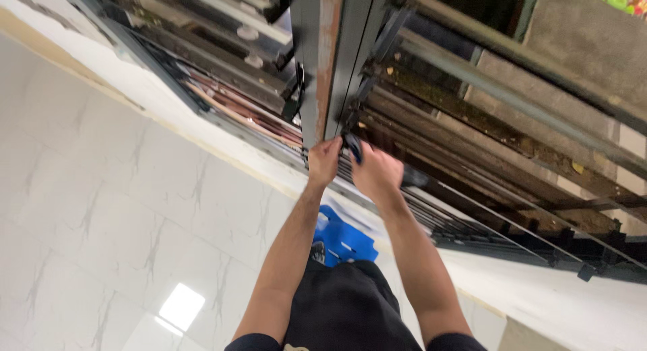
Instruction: The person cleans a set of metal window louvers and frame by hand using a dark cloth, wiping across the metal slats and frame pieces sequentially.
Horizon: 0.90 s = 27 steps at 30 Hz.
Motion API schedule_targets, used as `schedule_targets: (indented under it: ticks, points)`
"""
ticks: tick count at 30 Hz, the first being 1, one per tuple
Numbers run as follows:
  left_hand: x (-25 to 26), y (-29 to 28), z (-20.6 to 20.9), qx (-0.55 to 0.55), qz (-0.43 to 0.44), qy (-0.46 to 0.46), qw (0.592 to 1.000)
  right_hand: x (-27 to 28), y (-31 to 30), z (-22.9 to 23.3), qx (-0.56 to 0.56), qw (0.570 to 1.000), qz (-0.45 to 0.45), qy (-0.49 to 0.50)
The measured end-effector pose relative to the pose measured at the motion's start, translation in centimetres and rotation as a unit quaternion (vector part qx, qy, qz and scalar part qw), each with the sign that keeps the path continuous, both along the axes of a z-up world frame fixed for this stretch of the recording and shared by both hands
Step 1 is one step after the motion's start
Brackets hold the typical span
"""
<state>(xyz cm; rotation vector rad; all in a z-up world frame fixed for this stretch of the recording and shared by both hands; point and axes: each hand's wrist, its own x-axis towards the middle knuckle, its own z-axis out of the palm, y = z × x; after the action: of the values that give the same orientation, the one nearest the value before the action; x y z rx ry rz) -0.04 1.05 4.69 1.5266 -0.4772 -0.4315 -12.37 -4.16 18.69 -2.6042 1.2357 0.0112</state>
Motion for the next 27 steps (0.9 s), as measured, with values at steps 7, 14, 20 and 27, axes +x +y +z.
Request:
schedule_targets:
  ticks: [7, 14, 20, 27]
  points:
    - [0.8, -1.1, -3.2, -0.085, -0.028, 0.044, 0.995, -20.3, -6.9, -1.4, -0.071, 0.989, -0.125, 0.03]
    - [0.6, -0.9, -1.3, -0.03, -0.007, 0.036, 0.999, -12.6, -4.4, -1.1, -0.059, 0.995, -0.072, 0.02]
    - [0.9, -0.4, -2.7, -0.04, -0.034, -0.042, 0.998, 1.5, 0.7, 1.7, 0.033, 0.999, 0.028, -0.029]
    - [1.3, -0.6, -5.6, -0.086, -0.022, 0.012, 0.996, -13.7, -3.9, 0.4, -0.061, 0.994, -0.085, -0.03]
